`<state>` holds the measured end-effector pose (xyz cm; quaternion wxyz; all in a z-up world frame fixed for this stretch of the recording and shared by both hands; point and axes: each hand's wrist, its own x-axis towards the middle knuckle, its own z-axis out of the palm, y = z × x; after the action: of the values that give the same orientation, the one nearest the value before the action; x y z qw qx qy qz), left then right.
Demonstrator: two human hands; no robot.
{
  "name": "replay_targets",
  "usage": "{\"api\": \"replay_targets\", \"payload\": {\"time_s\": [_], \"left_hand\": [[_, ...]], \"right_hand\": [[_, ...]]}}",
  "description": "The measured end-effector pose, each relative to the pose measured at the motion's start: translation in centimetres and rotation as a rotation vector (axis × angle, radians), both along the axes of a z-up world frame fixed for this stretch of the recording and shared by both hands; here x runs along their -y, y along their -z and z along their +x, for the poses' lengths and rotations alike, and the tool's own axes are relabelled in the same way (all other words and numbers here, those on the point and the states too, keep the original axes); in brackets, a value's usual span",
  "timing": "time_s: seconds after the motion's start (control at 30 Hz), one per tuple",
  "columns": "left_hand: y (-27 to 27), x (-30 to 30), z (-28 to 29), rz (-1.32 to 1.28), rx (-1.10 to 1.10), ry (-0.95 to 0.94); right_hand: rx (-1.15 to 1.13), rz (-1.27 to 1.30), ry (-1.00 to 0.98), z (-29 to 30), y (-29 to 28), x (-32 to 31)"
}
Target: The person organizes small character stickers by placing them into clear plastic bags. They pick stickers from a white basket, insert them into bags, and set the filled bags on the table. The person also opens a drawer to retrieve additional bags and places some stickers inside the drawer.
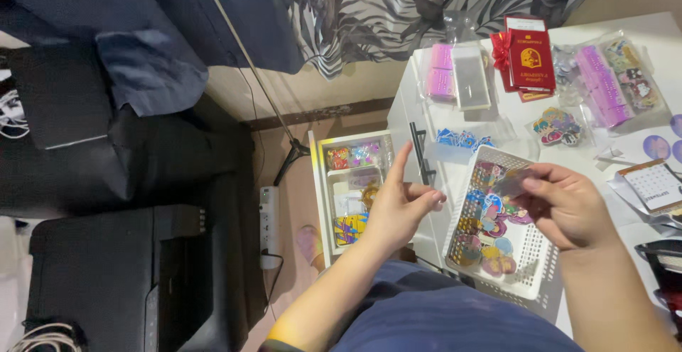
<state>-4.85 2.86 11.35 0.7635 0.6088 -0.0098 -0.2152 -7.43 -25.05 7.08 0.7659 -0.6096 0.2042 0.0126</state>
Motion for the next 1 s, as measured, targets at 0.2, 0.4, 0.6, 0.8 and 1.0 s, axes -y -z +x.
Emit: {"api": "replay_targets", "payload": {"time_s": [0.2,0.4,0.6,0.8,1.0], "left_hand": [[1.3,0.2,-0.1,-0.142,-0.073,0.000],[2.2,0.2,-0.4,-0.056,-0.070,0.006],[3.7,0.4,-0.2,0.068,0.131,0.032],[5.7,0.9,-0.4,-0.294,0.014,0.099],[0.8,-1.0,0.1,0.076,0.097,0.437]], "right_hand": [[0.041,0.018,-0.029,-0.3,-1.2,-0.4],[0.100,0.036,-0.069,-0.1,-2.4,-1.8],[0.088,0.054,-0.054,0.0,-2.4,-2.0],[0.062,0.059,-0.057,0.3,-1.9,-2.1],[0.057,-0.115,0.032,2.0,-2.4,-2.5]]}}
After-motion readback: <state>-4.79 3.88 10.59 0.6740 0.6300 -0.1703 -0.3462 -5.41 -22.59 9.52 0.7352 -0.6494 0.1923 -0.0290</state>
